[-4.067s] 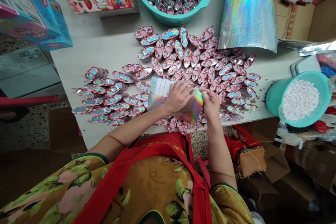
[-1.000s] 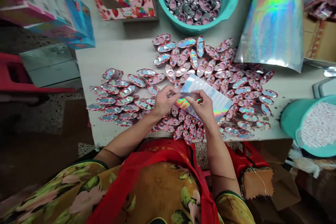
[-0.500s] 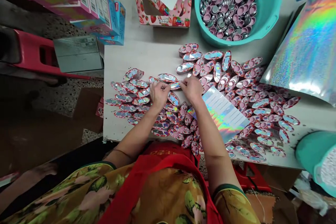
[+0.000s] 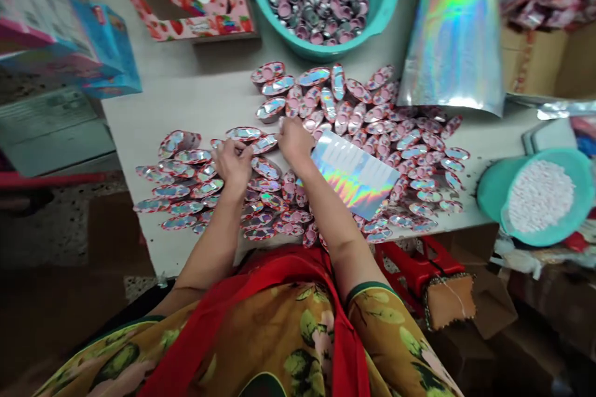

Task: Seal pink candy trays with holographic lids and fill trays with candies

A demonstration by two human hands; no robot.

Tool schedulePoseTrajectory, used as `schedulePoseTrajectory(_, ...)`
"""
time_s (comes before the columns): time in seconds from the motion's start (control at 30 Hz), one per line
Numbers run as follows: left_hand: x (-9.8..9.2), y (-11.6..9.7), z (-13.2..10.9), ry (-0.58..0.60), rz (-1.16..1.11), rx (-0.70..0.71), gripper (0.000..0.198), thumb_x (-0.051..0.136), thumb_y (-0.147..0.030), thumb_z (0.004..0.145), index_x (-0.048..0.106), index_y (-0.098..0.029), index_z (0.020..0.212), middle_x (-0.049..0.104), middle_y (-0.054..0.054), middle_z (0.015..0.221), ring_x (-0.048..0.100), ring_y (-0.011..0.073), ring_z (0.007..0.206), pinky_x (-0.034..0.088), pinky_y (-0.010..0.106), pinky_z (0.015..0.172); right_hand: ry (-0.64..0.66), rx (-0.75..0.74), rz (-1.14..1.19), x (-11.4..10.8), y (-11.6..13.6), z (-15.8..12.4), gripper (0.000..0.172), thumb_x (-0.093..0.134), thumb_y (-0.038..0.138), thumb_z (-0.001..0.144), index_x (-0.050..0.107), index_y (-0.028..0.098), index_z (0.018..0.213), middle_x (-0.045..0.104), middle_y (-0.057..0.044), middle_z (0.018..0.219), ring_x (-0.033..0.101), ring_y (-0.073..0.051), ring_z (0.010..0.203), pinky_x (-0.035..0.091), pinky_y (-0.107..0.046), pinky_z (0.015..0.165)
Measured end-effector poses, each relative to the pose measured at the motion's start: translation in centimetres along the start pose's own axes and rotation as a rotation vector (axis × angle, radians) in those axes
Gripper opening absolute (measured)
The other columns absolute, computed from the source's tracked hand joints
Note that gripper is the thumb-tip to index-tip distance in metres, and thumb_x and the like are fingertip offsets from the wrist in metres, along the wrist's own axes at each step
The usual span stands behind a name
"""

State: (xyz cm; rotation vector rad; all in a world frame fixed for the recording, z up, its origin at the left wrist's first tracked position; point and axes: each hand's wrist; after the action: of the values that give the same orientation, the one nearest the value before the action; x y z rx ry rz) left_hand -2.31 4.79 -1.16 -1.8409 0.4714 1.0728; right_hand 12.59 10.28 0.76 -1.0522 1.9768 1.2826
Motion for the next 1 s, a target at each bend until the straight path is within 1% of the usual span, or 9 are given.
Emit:
schedulePoseTrajectory(0.1,-0.5,-0.3,-0.1,0.013,0.068,0.013,0.011,0.070,-0.031,0.087,0.062,-0.024,0.085,0.063,0.010,0.104,0.052,0.0371,0.118,0.038,0.057,0.108,-0.160,-0.087,0.100,-1.7,-4.4,-2.0,0.023,0.053,0.032,0.099,0.065,0.024,0.117,0.062,-0.009,0.124,0.059,-0.026,0.111,0.048,-0.040,0.097)
schedulePoseTrajectory(0.23,-0.9,-1.3,-1.3,-0.024,0.003,0.160,0.018,0.072,-0.035,0.087,0.063,-0.023,0.098,0.063,0.009,0.107,0.054,0.0322,0.115,0.038,0.051,0.110,-0.580,0.153,0.079,-6.8,-18.2,-8.8,0.049,0.075,0.046,0.084,0.062,0.021,0.123,0.055,-0.014,0.128,0.049,-0.031,0.124,0.041,-0.049,0.108)
schedulePoseTrajectory(0.33,0.8,-3.4,-3.3,0.024,-0.071,0.329,0.012,0.068,-0.032,0.090,0.063,-0.023,0.097,0.064,0.008,0.106,0.055,0.0292,0.111,0.040,0.046,0.107,-0.591,0.355,0.018,-9.0,-27.2,-13.3,0.044,0.084,0.043,0.070,0.068,0.018,0.102,0.054,-0.014,0.119,0.048,-0.034,0.120,0.039,-0.054,0.108)
schedulePoseTrajectory(0.4,2.9,-5.5,-5.3,0.120,-0.107,0.462,0.008,0.066,-0.029,0.091,0.064,-0.023,0.096,0.064,0.007,0.103,0.056,0.0276,0.107,0.042,0.043,0.103,-0.516,0.365,0.054,-8.9,-29.9,-14.6,0.030,0.082,0.036,0.070,0.067,0.019,0.089,0.054,-0.011,0.111,0.051,-0.030,0.113,0.041,-0.051,0.106)
schedulePoseTrajectory(0.47,5.6,-8.0,-7.8,0.255,-0.130,0.617,0.006,0.065,-0.027,0.093,0.065,-0.023,0.096,0.066,0.006,0.103,0.058,0.0259,0.103,0.045,0.040,0.097,-0.498,0.343,0.104,-8.2,-30.4,-14.8,0.029,0.079,0.032,0.071,0.067,0.019,0.094,0.054,-0.009,0.110,0.052,-0.028,0.109,0.043,-0.048,0.104)
schedulePoseTrajectory(0.6,11.0,-13.1,-12.9,0.484,-0.112,0.943,0.015,0.060,-0.028,0.097,0.066,-0.022,0.109,0.067,0.008,0.112,0.058,0.0252,0.106,0.046,0.039,0.095,-0.539,0.325,0.107,-7.6,-29.5,-14.1,0.048,0.081,0.031,0.067,0.066,0.018,0.111,0.055,-0.011,0.115,0.051,-0.030,0.113,0.043,-0.048,0.105)
schedulePoseTrajectory(0.73,15.3,-17.3,-15.9,0.573,-0.015,1.184,0.024,0.057,-0.023,0.100,0.066,-0.021,0.122,0.065,0.011,0.125,0.056,0.0276,0.116,0.046,0.039,0.097,-0.554,0.312,0.268,-7.8,-29.5,-13.9,0.027,0.074,0.034,0.072,0.065,0.019,0.093,0.060,-0.008,0.103,0.057,-0.025,0.101,0.049,-0.043,0.096)
schedulePoseTrajectory(0.83,17.1,-18.5,-16.4,0.606,0.058,1.274,0.024,0.051,-0.023,0.103,0.069,-0.021,0.118,0.067,0.012,0.120,0.057,0.0286,0.116,0.046,0.040,0.093,-0.538,0.385,0.630,-7.6,-29.5,-13.8,0.020,0.066,0.038,0.080,0.062,0.020,0.087,0.063,-0.002,0.082,0.060,-0.019,0.076,0.054,-0.036,0.077)
schedulePoseTrajectory(1.0,17.7,-16.9,-16.4,0.618,0.053,1.395,0.034,0.040,-0.024,0.107,0.066,-0.020,0.129,0.070,0.014,0.124,0.060,0.0280,0.114,0.045,0.042,0.092,-0.575,0.484,0.994,-7.0,-28.5,-13.7,0.025,0.074,0.039,0.071,0.062,0.020,0.083,0.061,0.003,0.064,0.055,-0.012,0.056,0.053,-0.028,0.059)
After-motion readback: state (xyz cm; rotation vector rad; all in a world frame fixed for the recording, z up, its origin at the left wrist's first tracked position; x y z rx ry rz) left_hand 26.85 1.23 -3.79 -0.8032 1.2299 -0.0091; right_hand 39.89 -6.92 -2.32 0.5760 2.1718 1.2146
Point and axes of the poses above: each hand's wrist, its own z-axis towards the middle knuckle, its own x-axis out of the palm, y = z × x
